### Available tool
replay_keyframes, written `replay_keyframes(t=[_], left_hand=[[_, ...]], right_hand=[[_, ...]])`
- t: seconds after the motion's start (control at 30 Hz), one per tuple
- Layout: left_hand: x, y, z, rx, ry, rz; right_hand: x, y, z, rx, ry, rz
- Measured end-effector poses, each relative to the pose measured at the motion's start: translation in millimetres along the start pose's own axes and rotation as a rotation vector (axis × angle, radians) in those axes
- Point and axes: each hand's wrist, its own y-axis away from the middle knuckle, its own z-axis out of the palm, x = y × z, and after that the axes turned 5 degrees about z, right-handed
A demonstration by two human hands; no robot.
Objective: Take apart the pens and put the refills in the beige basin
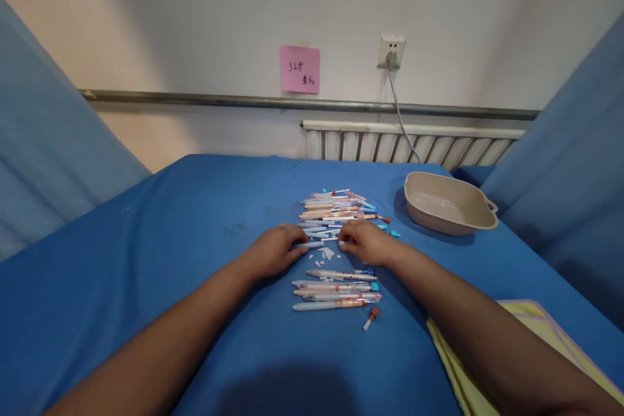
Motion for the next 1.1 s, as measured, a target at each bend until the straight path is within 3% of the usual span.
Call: replay_keyframes(t=[0.17, 0.3, 0.47, 0.53, 0.63, 0.8, 1.1], left_hand=[[17.1, -17.1, 22.8, 0.121, -0.143, -0.029], [16.0, -19.0, 21.7, 0.192, -0.152, -0.057], [21.0, -5.6, 12.5, 0.102, 0.094, -0.037], [25.0, -1.3, 11.3, 0.018, 0.217, 0.002], [30.3, 1.0, 10.1, -0.044, 0.323, 0.059], [32.6, 0.4, 6.0, 0.031, 0.360, 0.094], [30.0, 0.7, 11.2, 0.140, 0.146, 0.129]], right_hand=[[1.0, 0.1, -4.1, 0.058, 0.174, 0.027], [-6.8, 3.2, -13.3, 0.071, 0.160, 0.075], [-33.7, 17.3, -22.3, -0.236, -0.084, 0.051], [-42.2, 22.5, -21.4, -0.275, -0.062, 0.048], [-45.9, 28.0, -16.9, -0.231, -0.025, 0.031], [-36.1, 33.0, -4.5, -0.047, -0.041, 0.038], [-30.0, 29.9, 9.3, 0.105, -0.241, 0.101]])
